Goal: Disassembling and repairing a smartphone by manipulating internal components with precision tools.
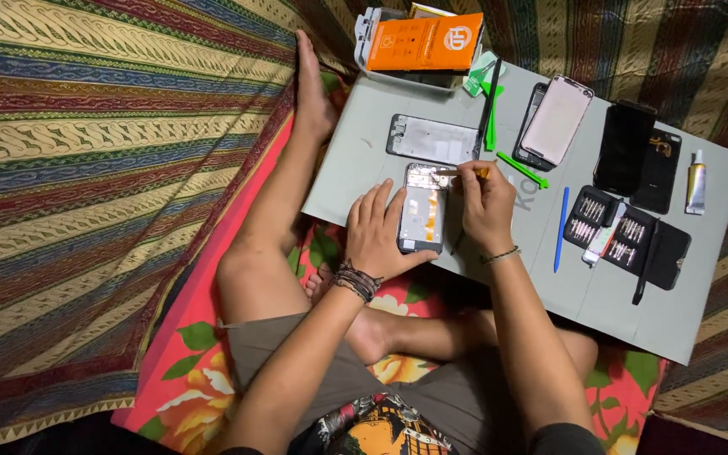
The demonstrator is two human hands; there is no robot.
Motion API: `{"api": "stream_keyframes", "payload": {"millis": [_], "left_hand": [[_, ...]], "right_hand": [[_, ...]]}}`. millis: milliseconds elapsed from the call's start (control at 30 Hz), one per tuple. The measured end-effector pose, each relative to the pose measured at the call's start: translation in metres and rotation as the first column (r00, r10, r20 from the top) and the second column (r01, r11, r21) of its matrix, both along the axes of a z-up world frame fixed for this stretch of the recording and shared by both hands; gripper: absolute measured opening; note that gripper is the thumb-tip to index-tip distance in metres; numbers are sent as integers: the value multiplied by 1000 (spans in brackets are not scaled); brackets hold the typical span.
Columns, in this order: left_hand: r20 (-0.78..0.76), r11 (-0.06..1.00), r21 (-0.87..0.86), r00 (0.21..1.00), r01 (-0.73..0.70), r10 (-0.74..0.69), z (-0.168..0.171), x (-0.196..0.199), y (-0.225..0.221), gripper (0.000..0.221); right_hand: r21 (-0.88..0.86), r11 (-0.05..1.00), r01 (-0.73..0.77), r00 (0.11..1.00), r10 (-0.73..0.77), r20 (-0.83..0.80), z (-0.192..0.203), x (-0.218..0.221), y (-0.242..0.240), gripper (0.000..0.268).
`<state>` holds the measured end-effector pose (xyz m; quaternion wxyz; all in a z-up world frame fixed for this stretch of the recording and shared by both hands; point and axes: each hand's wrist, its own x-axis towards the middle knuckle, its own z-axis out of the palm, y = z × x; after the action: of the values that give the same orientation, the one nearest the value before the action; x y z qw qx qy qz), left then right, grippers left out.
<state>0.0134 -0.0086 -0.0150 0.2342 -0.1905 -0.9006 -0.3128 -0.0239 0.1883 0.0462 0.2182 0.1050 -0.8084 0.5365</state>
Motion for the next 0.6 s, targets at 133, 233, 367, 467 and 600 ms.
{"api": "stream_keyframes", "payload": {"millis": [133, 233, 367, 467, 600], "left_hand": [[4, 1000, 7, 1000, 1, -1, 1, 0, 0, 120], [15, 1000, 5, 1000, 8, -8, 1, 1, 0, 119], [13, 1000, 5, 1000, 3, -3, 0, 0, 0, 120], [16, 1000, 12, 1000, 6, -6, 1, 1, 0, 119], [11, 1000, 14, 1000, 6, -6, 1, 1, 0, 119]], "right_hand": [[-10, 1000, -4, 1000, 4, 18, -1, 0, 0, 13], [-14, 1000, -6, 1000, 6, 31, -2, -1, 1, 13], [-28, 1000, -12, 999, 13, 48, -5, -2, 3, 13], [-28, 1000, -8, 999, 9, 53, -2, 0, 2, 13], [-23, 1000, -6, 999, 7, 44, -3, 0, 2, 13]]}}
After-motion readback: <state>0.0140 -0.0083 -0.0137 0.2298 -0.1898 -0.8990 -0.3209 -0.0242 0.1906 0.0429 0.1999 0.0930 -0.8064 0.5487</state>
